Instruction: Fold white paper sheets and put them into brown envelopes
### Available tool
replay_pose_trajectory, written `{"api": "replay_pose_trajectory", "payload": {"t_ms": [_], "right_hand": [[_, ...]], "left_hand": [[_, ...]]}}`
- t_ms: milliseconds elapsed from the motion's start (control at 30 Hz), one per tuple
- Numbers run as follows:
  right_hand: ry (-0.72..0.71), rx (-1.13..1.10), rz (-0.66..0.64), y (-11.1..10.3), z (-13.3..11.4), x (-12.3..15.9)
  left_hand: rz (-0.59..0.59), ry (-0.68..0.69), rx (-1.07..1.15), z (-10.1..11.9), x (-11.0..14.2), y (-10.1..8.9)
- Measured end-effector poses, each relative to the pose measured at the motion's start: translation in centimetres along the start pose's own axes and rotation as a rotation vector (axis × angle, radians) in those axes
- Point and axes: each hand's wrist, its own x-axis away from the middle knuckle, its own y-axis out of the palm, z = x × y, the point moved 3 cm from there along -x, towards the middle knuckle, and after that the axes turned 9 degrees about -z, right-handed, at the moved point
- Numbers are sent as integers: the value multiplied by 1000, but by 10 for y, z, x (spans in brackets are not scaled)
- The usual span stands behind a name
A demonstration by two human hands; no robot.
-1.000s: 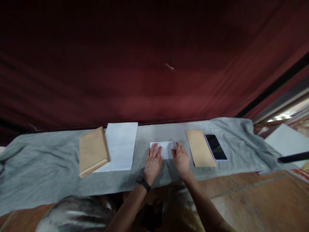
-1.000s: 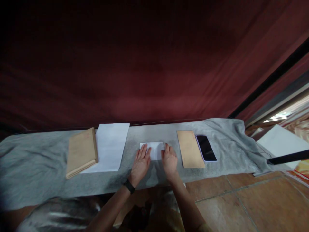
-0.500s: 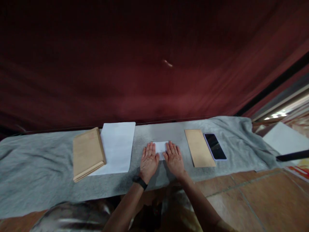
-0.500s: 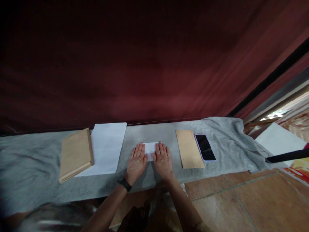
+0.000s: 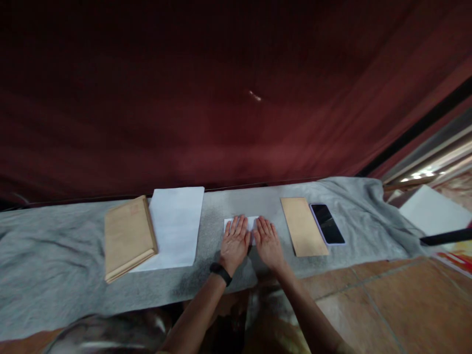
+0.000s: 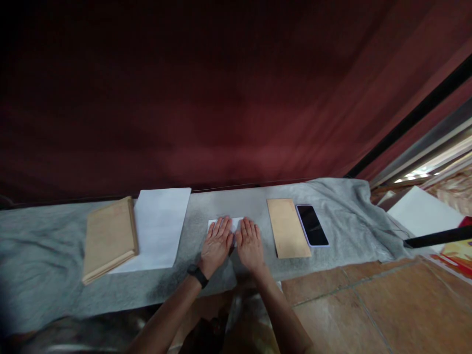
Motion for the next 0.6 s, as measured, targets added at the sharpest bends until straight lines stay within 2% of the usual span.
{"api": "replay_pose_trajectory", "payload": {"t_ms": [67,233,600], "right_hand": [[-6,-30,5,-2,-6,-6],[-147,-56,-32,5,-27,-12],[-131,58,14,12,-11,-1]], "left_hand": [[-8,10,-18,-3,1,2],[-34,51,-69,-4,3,3],[52,-46,-8,-17,19,-4]]}}
